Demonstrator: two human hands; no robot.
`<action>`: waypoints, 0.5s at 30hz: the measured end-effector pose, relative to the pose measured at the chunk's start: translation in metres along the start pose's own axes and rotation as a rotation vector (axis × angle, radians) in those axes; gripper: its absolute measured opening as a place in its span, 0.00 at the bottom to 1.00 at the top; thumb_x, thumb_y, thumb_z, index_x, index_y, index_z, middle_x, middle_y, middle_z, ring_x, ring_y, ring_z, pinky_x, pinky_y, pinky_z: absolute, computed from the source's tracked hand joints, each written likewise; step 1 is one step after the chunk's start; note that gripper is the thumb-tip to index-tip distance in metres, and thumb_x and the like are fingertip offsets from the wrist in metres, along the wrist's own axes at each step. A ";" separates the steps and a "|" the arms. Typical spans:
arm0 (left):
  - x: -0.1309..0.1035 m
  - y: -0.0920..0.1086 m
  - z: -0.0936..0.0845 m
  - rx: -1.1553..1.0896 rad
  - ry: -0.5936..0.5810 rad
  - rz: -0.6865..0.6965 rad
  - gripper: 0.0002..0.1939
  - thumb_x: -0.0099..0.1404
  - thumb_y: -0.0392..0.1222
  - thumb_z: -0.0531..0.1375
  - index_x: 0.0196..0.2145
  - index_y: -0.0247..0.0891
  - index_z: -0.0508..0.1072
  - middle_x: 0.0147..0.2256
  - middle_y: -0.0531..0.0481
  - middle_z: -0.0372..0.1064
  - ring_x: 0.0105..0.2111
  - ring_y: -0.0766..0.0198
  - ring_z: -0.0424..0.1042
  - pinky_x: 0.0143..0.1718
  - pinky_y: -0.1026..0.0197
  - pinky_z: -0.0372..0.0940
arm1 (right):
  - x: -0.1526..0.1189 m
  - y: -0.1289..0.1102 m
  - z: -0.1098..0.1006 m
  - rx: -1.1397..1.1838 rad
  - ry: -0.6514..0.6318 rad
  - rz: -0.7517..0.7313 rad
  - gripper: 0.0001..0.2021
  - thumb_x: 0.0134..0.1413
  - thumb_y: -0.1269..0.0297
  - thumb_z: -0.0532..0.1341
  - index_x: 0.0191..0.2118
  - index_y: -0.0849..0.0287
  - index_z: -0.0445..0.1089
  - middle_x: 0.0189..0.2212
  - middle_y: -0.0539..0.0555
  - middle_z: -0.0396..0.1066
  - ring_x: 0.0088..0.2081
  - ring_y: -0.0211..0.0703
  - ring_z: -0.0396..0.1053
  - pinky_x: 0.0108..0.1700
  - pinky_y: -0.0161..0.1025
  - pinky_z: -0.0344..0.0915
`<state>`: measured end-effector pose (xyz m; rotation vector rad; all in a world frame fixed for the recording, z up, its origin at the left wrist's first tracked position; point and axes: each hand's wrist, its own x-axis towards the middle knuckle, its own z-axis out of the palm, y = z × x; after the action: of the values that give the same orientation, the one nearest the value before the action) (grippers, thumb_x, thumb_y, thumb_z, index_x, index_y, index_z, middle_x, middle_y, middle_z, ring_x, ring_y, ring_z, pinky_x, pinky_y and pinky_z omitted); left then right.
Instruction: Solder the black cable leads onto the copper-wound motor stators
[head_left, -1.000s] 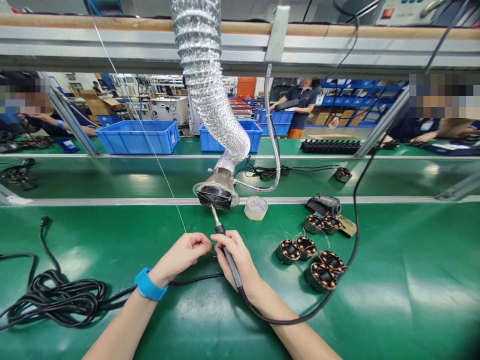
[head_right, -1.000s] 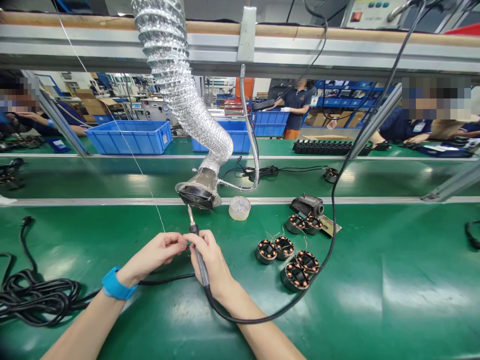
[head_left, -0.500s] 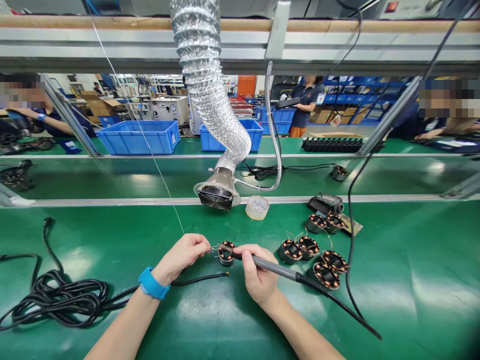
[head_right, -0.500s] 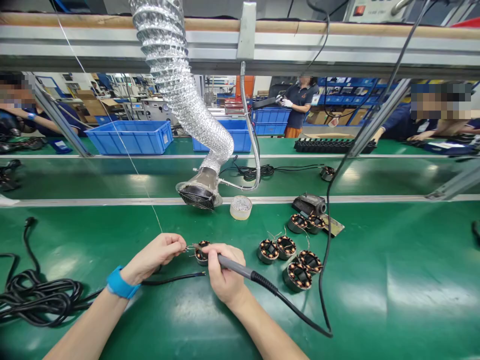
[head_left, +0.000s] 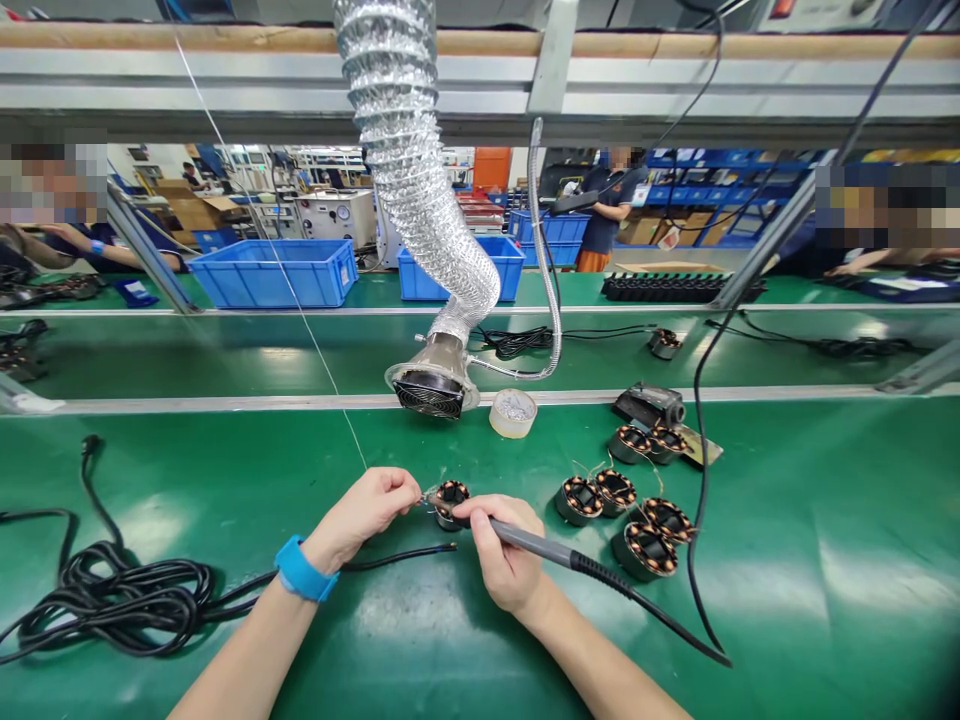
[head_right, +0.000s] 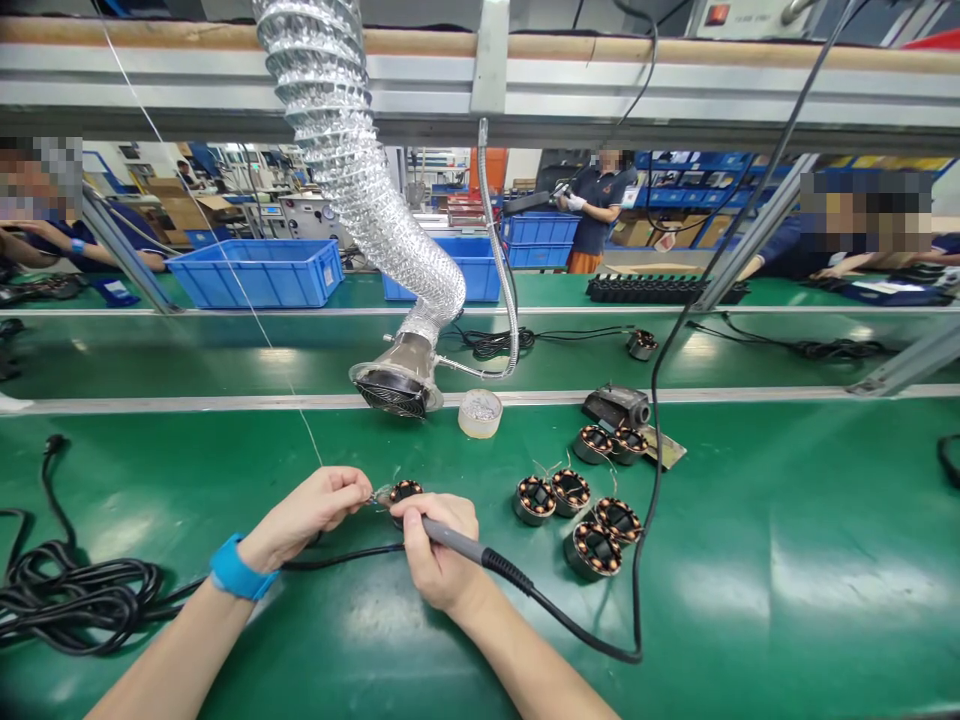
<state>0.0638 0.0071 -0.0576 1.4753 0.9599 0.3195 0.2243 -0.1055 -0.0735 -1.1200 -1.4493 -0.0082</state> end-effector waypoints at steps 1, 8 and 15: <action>0.000 0.000 0.000 -0.001 -0.002 -0.001 0.12 0.55 0.48 0.59 0.27 0.36 0.66 0.21 0.60 0.53 0.16 0.75 0.43 0.18 0.65 0.36 | -0.001 0.000 0.000 -0.002 0.004 0.014 0.12 0.62 0.69 0.53 0.33 0.56 0.73 0.26 0.50 0.76 0.28 0.41 0.74 0.32 0.38 0.70; 0.001 -0.001 -0.001 -0.004 0.003 -0.001 0.13 0.54 0.49 0.59 0.27 0.35 0.67 0.21 0.59 0.55 0.16 0.76 0.44 0.17 0.65 0.36 | -0.007 0.009 -0.002 0.049 0.081 0.153 0.12 0.64 0.65 0.53 0.34 0.56 0.74 0.28 0.52 0.76 0.32 0.44 0.76 0.35 0.41 0.72; 0.000 0.001 0.000 -0.017 0.005 -0.011 0.14 0.53 0.50 0.60 0.27 0.35 0.67 0.21 0.59 0.55 0.16 0.76 0.44 0.17 0.65 0.35 | -0.007 0.007 -0.002 0.045 0.053 0.130 0.12 0.65 0.66 0.53 0.34 0.55 0.74 0.28 0.51 0.76 0.31 0.43 0.76 0.36 0.40 0.71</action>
<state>0.0641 0.0073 -0.0568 1.4539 0.9665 0.3226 0.2285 -0.1075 -0.0821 -1.1671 -1.3210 0.0854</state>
